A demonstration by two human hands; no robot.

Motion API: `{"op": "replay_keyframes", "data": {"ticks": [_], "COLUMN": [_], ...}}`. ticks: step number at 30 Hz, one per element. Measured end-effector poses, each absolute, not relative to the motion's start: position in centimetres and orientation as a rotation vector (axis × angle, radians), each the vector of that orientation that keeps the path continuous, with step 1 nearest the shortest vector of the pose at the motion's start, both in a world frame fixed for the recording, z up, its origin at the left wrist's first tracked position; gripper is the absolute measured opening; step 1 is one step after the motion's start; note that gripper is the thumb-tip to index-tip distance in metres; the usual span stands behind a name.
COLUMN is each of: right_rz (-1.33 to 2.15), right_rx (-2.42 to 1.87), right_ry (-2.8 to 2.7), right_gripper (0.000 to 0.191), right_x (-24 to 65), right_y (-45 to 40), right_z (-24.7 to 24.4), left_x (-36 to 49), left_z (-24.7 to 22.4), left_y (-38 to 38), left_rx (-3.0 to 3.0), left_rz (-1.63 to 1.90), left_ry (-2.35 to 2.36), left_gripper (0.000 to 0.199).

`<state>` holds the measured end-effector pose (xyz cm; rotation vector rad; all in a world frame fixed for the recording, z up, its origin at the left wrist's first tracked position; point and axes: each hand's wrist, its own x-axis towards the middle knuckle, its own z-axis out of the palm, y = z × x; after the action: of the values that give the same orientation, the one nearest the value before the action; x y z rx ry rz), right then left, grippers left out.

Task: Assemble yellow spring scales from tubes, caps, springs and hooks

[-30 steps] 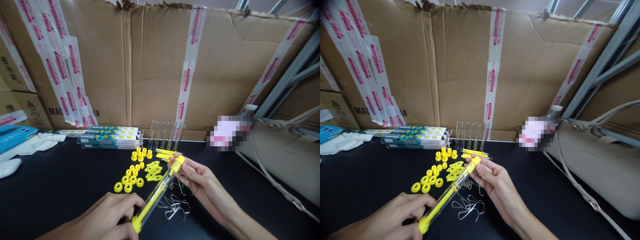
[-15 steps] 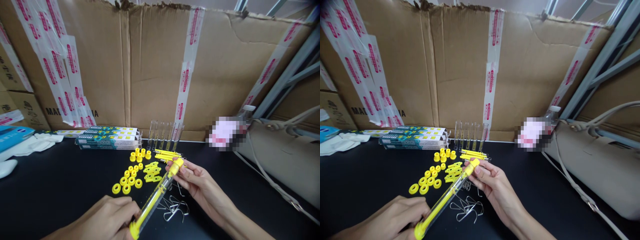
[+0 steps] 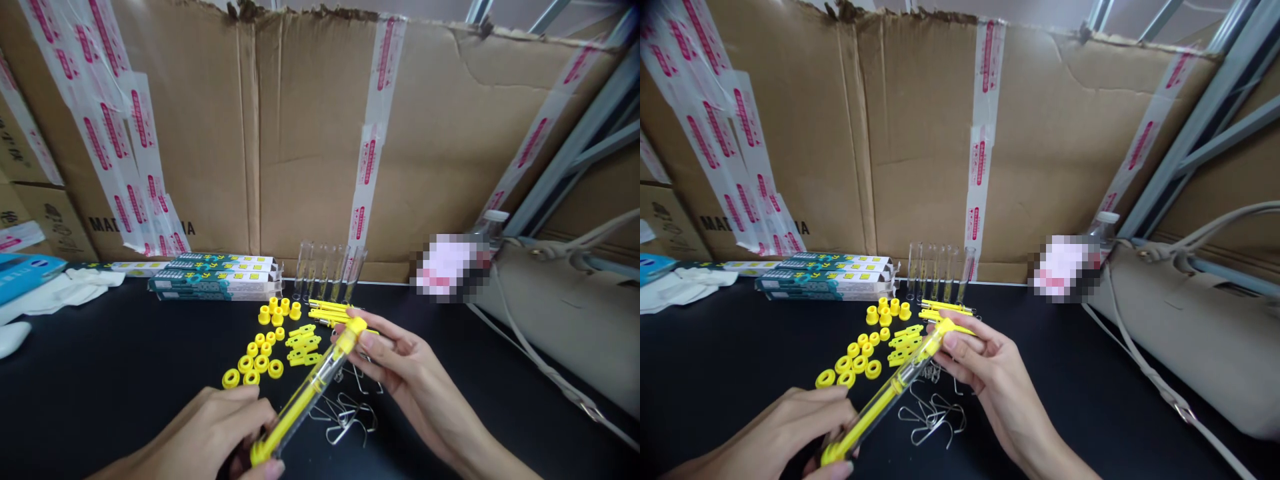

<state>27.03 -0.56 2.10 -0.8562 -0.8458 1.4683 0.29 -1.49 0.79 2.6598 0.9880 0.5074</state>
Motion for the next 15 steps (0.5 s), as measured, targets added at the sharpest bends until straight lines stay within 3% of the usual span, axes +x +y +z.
{"op": "replay_keyframes", "data": {"ticks": [5, 10, 15], "right_rz": [1.405, 1.38, 1.334], "right_rx": [-0.879, -0.909, -0.941], "right_ry": [-0.89, -0.943, -1.076], "right_gripper": [0.043, 0.03, 0.03], "right_x": [27.0, 27.4, 28.0], "right_y": [-0.7, -0.3, -0.2], "right_z": [2.3, 2.1, 1.9], "left_x": [0.2, 0.2, -0.3], "left_z": [-0.3, -0.2, -0.6], "left_y": [-0.9, 0.1, 0.5], "left_rx": [2.638, 2.585, 2.606], "left_rz": [1.012, 1.225, 1.287], "left_ry": [0.996, 0.972, 0.956], "left_gripper": [0.012, 0.018, 0.024]}}
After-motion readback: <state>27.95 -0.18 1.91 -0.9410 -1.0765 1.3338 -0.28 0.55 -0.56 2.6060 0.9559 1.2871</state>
